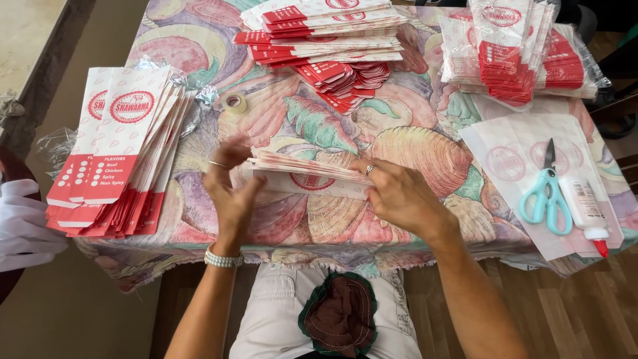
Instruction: Aligning and applying glue to stacks of paper bags for assembly
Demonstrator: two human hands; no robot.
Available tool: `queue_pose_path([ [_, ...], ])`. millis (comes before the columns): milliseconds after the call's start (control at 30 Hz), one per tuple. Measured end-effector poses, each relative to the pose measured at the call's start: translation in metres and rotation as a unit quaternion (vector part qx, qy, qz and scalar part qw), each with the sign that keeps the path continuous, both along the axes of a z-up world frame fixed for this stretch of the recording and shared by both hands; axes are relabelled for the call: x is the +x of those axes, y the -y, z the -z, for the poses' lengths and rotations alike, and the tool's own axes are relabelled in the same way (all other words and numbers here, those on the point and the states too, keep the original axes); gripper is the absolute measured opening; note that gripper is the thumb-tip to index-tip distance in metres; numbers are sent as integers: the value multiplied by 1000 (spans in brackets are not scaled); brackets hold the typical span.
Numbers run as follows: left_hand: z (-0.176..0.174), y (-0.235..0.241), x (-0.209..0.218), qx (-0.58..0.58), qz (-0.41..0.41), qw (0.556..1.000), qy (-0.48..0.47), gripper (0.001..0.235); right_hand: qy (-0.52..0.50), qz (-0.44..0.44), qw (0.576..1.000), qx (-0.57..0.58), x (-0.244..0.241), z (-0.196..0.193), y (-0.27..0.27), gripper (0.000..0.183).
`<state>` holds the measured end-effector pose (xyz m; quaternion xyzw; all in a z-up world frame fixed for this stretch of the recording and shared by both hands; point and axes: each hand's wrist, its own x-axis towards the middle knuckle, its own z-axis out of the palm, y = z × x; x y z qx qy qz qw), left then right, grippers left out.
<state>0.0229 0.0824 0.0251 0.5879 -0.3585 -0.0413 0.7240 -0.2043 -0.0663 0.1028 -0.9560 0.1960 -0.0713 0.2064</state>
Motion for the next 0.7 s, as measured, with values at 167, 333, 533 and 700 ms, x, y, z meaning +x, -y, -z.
queue_pose_path([
  [167, 7, -3, -1, 43, 67, 997, 7, 65, 4, 69, 988, -140, -33, 41, 27, 66],
  [333, 12, 11, -7, 49, 119, 992, -11, 67, 211, 181, 958, 75, -58, 86, 28, 82],
  [533, 5, 19, -4, 23, 146, 988, 34, 73, 478, 150, 831, 242, -51, 98, 17, 87],
  [700, 4, 23, -10, 46, 180, 982, -11, 70, 452, 150, 836, 274, -57, 108, 25, 93],
])
